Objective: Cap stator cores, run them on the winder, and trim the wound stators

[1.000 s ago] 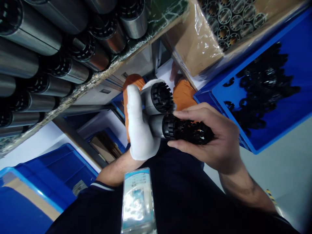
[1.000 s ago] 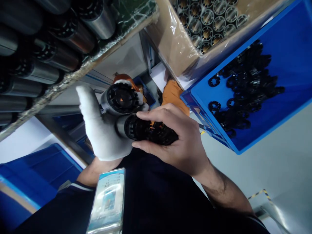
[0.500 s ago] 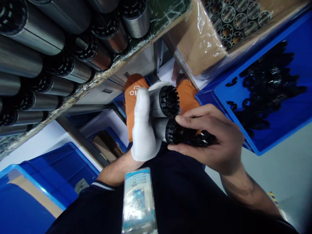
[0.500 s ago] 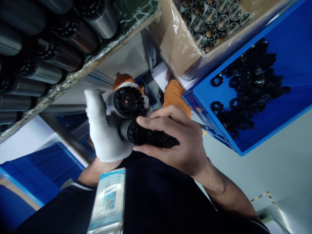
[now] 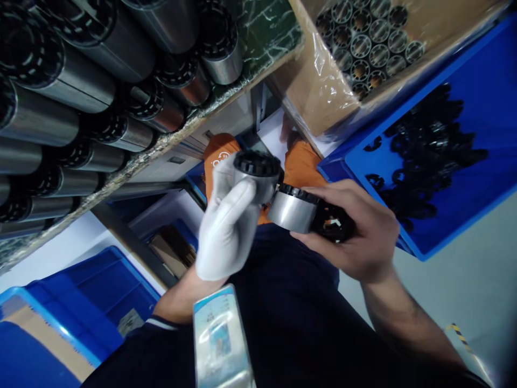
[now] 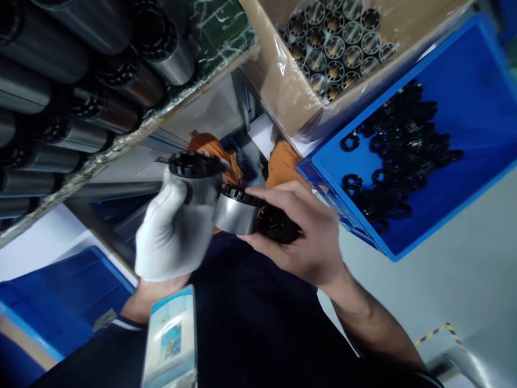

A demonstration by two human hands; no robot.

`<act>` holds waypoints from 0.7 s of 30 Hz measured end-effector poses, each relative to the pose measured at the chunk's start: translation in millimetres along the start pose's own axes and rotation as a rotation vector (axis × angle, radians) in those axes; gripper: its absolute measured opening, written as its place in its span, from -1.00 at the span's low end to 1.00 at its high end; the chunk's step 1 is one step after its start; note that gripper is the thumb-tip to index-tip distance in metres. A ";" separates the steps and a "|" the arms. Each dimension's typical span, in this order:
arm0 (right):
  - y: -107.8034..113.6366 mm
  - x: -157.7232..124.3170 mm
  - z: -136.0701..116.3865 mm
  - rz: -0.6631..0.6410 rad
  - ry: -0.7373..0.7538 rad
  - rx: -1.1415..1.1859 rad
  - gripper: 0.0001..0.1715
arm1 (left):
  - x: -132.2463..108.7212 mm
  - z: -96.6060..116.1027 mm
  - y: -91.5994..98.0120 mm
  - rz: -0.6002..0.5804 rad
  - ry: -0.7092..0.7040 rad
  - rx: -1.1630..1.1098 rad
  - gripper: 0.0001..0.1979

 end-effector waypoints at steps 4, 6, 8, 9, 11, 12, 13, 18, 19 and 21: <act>0.0 7.1 8.4 -0.456 -0.187 0.429 -0.41 | 9.2 0.3 8.0 -0.048 -0.008 0.029 -0.30; -8.0 9.8 9.3 -0.556 -0.246 0.533 -0.45 | 10.8 -9.3 1.3 -0.094 0.041 -0.042 -0.20; -12.7 13.0 9.8 -0.477 -0.285 0.488 -0.53 | 9.7 -25.1 -5.1 -0.125 0.129 -0.149 -0.15; -12.6 14.3 8.9 -0.395 -0.283 0.409 -0.55 | 8.4 -35.0 -6.1 -0.121 0.187 -0.194 -0.16; -9.5 15.6 3.7 -0.236 -0.251 0.225 -0.55 | 4.6 -56.4 -1.8 -0.064 0.304 -0.252 -0.18; -7.3 15.8 -0.2 -0.161 -0.221 0.163 -0.53 | 1.6 -67.3 2.2 -0.029 0.368 -0.267 -0.19; -5.5 15.9 -4.0 -0.095 -0.194 0.131 -0.53 | -2.2 -77.3 6.1 -0.009 0.425 -0.274 -0.19; -5.2 14.1 -13.2 0.233 -0.098 0.136 -0.77 | -27.9 -97.9 4.8 -0.181 0.536 -0.227 -0.37; -7.2 13.1 -14.2 0.266 -0.058 0.112 -0.78 | -31.3 -95.3 1.6 -0.220 0.507 -0.202 -0.39; -10.5 10.1 -15.8 0.291 0.044 0.038 -0.78 | -33.0 -85.7 -3.9 -0.264 0.403 -0.128 -0.35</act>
Point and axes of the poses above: each hand's wrist, its own x-axis towards the middle knuckle, its own y-axis out of the back of the hand, z = x × y, the point moved 4 cm from there along x, towards the middle knuckle, and after that the axes turned 12 degrees about -z, right-handed, at the moved point
